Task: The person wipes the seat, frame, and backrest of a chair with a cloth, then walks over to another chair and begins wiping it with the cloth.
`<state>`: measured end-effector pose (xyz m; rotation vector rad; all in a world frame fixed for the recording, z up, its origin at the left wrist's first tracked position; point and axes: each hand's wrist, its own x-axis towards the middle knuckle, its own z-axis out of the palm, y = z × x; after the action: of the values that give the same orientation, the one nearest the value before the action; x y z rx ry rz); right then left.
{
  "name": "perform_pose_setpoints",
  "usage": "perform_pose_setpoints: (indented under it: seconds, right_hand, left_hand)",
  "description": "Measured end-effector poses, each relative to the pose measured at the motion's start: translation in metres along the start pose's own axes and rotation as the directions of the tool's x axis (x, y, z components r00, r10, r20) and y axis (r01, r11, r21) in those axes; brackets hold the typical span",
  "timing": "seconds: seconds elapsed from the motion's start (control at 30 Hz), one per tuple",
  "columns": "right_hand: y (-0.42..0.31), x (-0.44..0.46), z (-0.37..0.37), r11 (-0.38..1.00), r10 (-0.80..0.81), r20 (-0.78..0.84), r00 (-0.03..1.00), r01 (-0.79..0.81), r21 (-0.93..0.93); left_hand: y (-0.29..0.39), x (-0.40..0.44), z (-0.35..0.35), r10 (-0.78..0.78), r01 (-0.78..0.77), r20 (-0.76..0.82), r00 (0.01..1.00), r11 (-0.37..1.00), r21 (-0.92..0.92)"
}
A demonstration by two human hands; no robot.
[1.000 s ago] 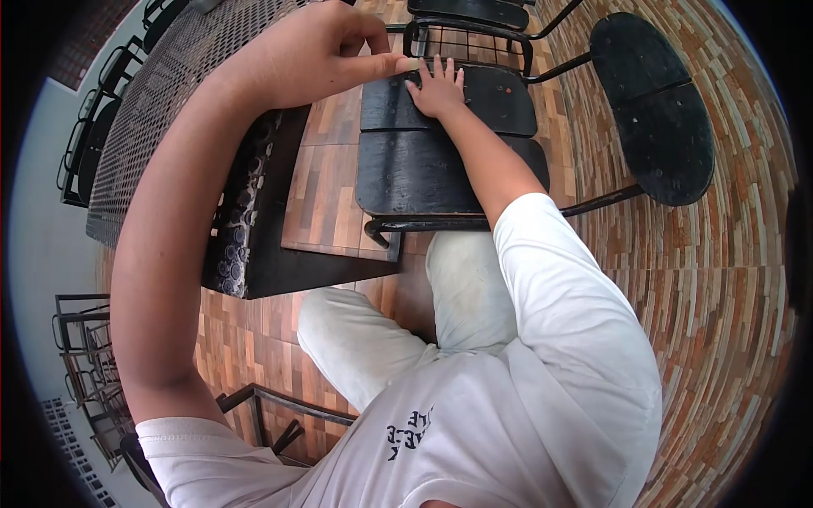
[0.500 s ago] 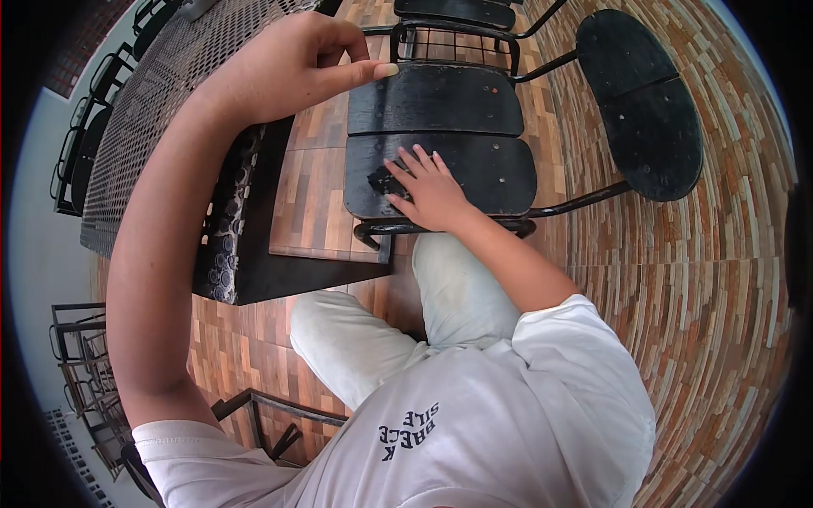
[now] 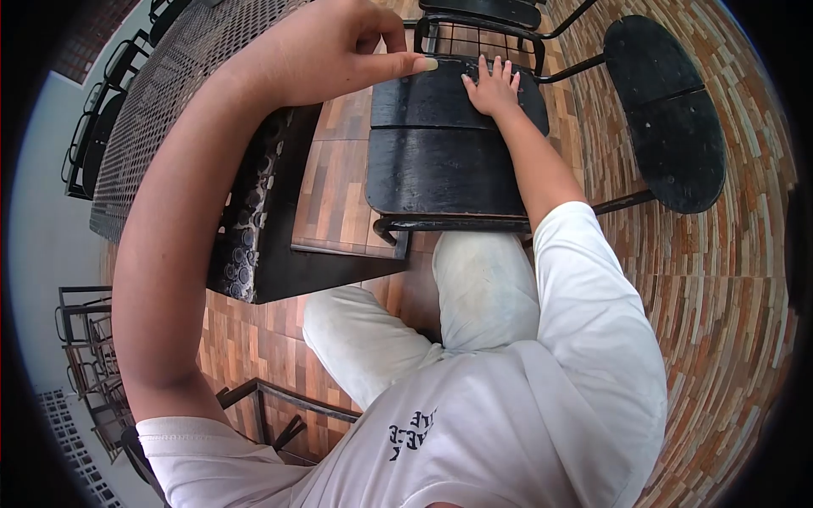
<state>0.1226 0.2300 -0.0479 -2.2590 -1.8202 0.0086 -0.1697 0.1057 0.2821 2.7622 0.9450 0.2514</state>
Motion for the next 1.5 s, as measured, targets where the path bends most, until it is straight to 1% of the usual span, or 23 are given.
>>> perform_pose_setpoints:
  seconds: [0.07,0.1,0.13,0.23,0.33,0.4,0.47,0.6,0.63,0.7,0.77,0.8,0.87,0.9,0.97,1.0,1.03,1.07,1.13,1.27,1.37,1.43,1.5]
  right_hand:
    - [-0.023,0.007,0.001,1.0,0.02,-0.01,1.0,-0.02,-0.009]
    - [-0.04,0.008,0.0,1.0,-0.014,0.019,1.0,0.014,-0.001]
    - [-0.057,0.009,-0.002,0.999,-0.049,0.046,0.998,0.048,0.009]
    - [-0.102,-0.013,-0.003,0.971,-0.239,0.105,0.965,0.234,0.056]
    - [-0.13,-0.071,-0.001,0.9,-0.436,0.122,0.892,0.428,0.086]
    - [-0.134,-0.117,-0.011,0.862,-0.506,0.163,0.847,0.492,0.121]
    - [-0.124,-0.163,-0.025,0.816,-0.573,0.154,0.805,0.545,0.191]
    - [-0.08,-0.23,-0.054,0.814,-0.571,0.146,0.808,0.535,0.227]
    - [-0.066,-0.241,-0.06,0.833,-0.541,0.135,0.83,0.508,0.218]
    - [-0.037,-0.249,-0.065,0.853,-0.508,0.133,0.851,0.475,0.216]
    - [-0.012,-0.247,-0.066,0.896,-0.432,0.123,0.893,0.41,0.17]
    - [-0.002,-0.24,-0.065,0.898,-0.428,0.127,0.895,0.406,0.172]
    - [0.017,-0.213,-0.061,0.934,-0.344,0.154,0.926,0.322,0.153]
    - [0.027,-0.195,-0.054,0.934,-0.345,0.155,0.926,0.322,0.154]
    - [0.042,-0.145,-0.033,0.978,-0.199,0.111,0.974,0.191,0.079]
    - [0.047,-0.119,-0.026,0.986,-0.163,0.087,0.983,0.16,0.036]
    - [0.047,-0.094,-0.021,0.992,-0.129,0.062,0.99,0.13,-0.007]
    - [0.041,-0.07,-0.016,0.991,-0.137,0.061,0.989,0.137,-0.001]
    - [0.025,-0.031,-0.009,0.997,-0.072,0.035,0.997,0.072,0.013]
    - [-0.029,0.009,0.003,0.999,-0.052,0.026,0.998,0.052,0.015]
    - [-0.069,0.011,0.003,0.994,-0.104,0.035,0.994,0.103,0.024]
    - [-0.094,-0.006,-0.003,0.978,-0.207,0.11,0.972,0.203,0.048]
    - [-0.114,-0.035,-0.006,0.951,-0.307,0.114,0.945,0.303,0.052]
  left_hand:
    - [-0.002,0.001,0.001,0.01,-0.011,-0.017,1.0,1.0,-0.025]
    - [-0.003,0.001,0.0,0.017,-0.018,-0.027,1.0,0.999,-0.037]
    - [-0.004,0.001,0.001,0.019,-0.02,-0.029,0.999,0.999,-0.033]
    - [-0.006,0.0,0.0,0.001,-0.009,-0.06,0.998,0.991,-0.136]
    - [-0.008,-0.002,-0.003,0.021,-0.025,-0.051,0.998,0.995,-0.096]
    - [-0.009,-0.001,-0.003,0.033,-0.037,-0.043,0.999,0.995,-0.09]
    - [-0.008,-0.001,-0.004,0.024,-0.027,-0.044,0.999,0.997,-0.071]
    - [-0.005,0.0,-0.005,0.019,-0.02,-0.029,0.999,0.999,-0.027]
    - [-0.004,0.0,-0.005,0.018,-0.018,-0.017,1.0,1.0,-0.006]
    - [0.0,-0.001,-0.005,0.007,-0.007,-0.001,1.0,1.0,-0.025]
    - [0.003,-0.001,-0.005,-0.01,0.011,0.02,1.0,0.999,-0.048]
    - [0.002,0.0,-0.005,-0.008,0.01,0.025,1.0,0.999,-0.051]
    - [0.002,0.002,-0.004,0.019,-0.019,0.017,1.0,1.0,-0.014]
    - [0.001,0.001,-0.004,0.03,-0.031,0.011,0.999,1.0,0.007]
    - [0.002,0.001,-0.005,0.013,-0.013,0.013,1.0,1.0,0.003]
    - [0.003,0.001,-0.005,-0.004,0.004,0.016,1.0,1.0,-0.003]
    - [0.003,0.001,-0.005,-0.022,0.022,0.017,1.0,1.0,-0.009]
    - [0.002,0.0,-0.005,-0.03,0.03,0.017,0.999,1.0,-0.004]
    - [-0.001,0.001,-0.003,-0.016,0.016,0.006,1.0,0.999,-0.04]
    - [-0.002,0.002,-0.003,-0.019,0.019,-0.002,1.0,0.998,-0.058]
    - [-0.006,0.003,-0.001,-0.01,0.009,-0.01,1.0,0.997,-0.077]
    - [-0.009,0.002,-0.001,0.016,-0.018,-0.015,1.0,0.993,-0.116]
    - [-0.009,0.0,-0.002,0.013,-0.015,-0.021,1.0,0.995,-0.103]
